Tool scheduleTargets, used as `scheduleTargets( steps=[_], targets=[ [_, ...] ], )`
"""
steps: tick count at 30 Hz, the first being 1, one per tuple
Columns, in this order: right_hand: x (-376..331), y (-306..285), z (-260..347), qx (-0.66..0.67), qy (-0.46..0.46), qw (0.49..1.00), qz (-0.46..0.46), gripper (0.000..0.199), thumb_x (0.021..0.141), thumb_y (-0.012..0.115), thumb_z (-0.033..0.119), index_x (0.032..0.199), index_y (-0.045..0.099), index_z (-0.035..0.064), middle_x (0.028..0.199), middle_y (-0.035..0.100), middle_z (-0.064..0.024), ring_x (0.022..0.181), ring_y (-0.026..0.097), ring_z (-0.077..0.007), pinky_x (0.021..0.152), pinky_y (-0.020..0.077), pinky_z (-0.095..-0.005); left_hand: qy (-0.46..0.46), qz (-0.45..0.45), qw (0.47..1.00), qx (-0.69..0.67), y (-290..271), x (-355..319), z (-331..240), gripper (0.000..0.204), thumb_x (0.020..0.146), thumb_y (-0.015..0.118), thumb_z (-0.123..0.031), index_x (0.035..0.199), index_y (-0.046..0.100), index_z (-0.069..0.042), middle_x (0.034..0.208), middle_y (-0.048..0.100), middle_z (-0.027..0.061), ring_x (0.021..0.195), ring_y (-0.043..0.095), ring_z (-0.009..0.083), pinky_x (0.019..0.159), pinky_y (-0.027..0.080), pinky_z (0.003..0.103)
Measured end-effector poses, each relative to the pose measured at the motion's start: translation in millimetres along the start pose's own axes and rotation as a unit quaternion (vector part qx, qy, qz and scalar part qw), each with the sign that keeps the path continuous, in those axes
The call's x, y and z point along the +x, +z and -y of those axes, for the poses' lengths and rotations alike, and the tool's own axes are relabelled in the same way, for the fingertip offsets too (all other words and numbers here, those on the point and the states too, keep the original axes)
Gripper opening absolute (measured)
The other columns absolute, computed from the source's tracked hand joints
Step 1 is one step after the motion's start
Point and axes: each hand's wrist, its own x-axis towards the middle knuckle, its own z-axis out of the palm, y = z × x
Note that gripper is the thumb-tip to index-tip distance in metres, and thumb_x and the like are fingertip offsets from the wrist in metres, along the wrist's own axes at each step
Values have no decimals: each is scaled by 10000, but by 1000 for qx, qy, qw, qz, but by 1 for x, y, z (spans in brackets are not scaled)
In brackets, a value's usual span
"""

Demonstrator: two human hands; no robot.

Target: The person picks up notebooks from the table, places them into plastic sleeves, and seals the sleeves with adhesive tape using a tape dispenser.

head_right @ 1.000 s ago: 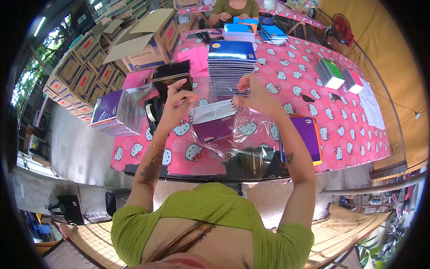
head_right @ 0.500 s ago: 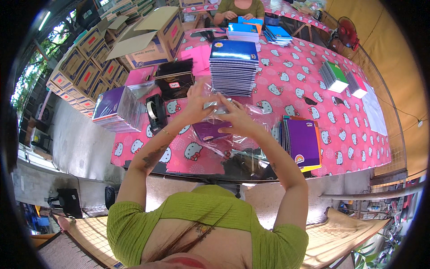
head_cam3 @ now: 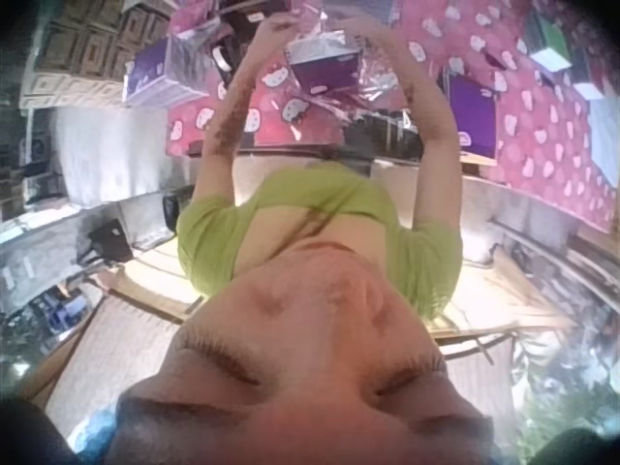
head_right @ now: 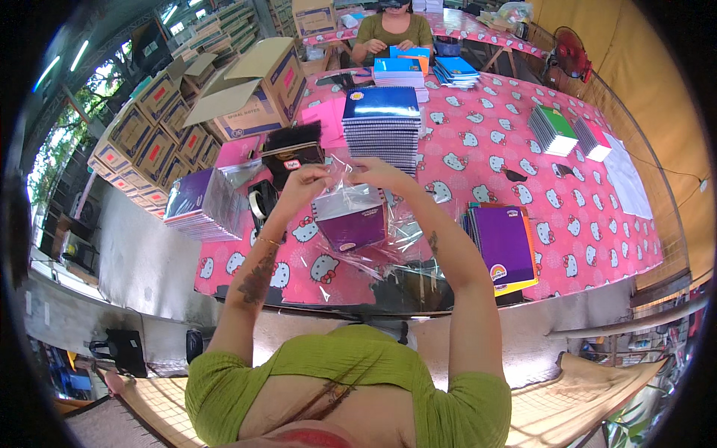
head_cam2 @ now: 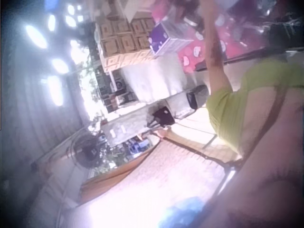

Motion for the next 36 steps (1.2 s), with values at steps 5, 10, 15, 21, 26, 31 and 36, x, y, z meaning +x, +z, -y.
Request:
scheduleTargets(
  steps=[5, 10, 15, 21, 26, 31, 36],
  targets=[
    [7, -12, 0, 58, -29, 998, -13, 354, 921, 691, 198, 1212, 648, 1, 1021, 682, -24, 899, 599, -83, 809, 477, -249, -68, -104, 973, -195, 26, -1, -29, 534, 915, 706, -252, 1359, 529, -14, 1182, 620, 120, 930, 633, 155, 793, 507, 262],
    [7, -10, 8, 101, -67, 991, 49, 429, 942, 678, 230, 1318, 586, 45, 1165, 649, -67, 1040, 596, -131, 890, 479, -288, -153, 63, 978, -126, 11, -15, -17, 675, 883, 732, -366, 1417, 500, -25, 1242, 623, 116, 1113, 581, 178, 964, 454, 303],
    [-23, -19, 0, 51, -25, 996, 62, 823, 853, 759, 384, 1514, 367, 88, 1414, 513, -158, 1299, 494, -240, 1078, 401, -376, -122, 103, 982, -101, 13, -21, -44, 640, 898, 714, -362, 1398, 516, -15, 1295, 597, 117, 1137, 583, 183, 981, 453, 306],
    [-63, -6, 13, -233, -151, 958, 72, 846, 730, 837, 329, 1443, 453, 86, 1413, 521, -151, 1342, 457, -320, 1100, 387, -394, 43, 56, 979, 192, 27, -58, -77, 607, 869, 739, -291, 1362, 533, -3, 1312, 592, 201, 1148, 610, 320, 978, 479, 378],
    [-67, 10, -2, -313, -252, 915, -31, 322, 753, 784, 164, 1046, 686, 75, 1113, 645, -92, 1085, 593, -321, 915, 478, -402, 201, 2, 913, 355, 39, -65, -61, 516, 825, 757, -289, 1255, 621, -39, 1271, 597, 192, 1151, 582, 381, 927, 493, 402],
    [-52, 2, 0, -298, -225, 928, -23, 237, 757, 778, 163, 948, 666, 78, 842, 634, -91, 819, 633, -323, 758, 505, -428, 43, 55, 957, 283, 25, -46, -82, 325, 843, 716, -212, 1126, 680, -57, 958, 675, 176, 866, 647, 354, 712, 489, 438],
    [-33, 4, 15, -370, -87, 925, -1, 380, 729, 805, 327, 951, 645, 64, 935, 705, -103, 858, 681, -310, 726, 514, -420, -40, 5, 951, 306, 36, -31, -84, 411, 825, 700, -213, 1166, 621, 1, 778, 648, 175, 756, 634, 358, 655, 491, 460]
  ],
)
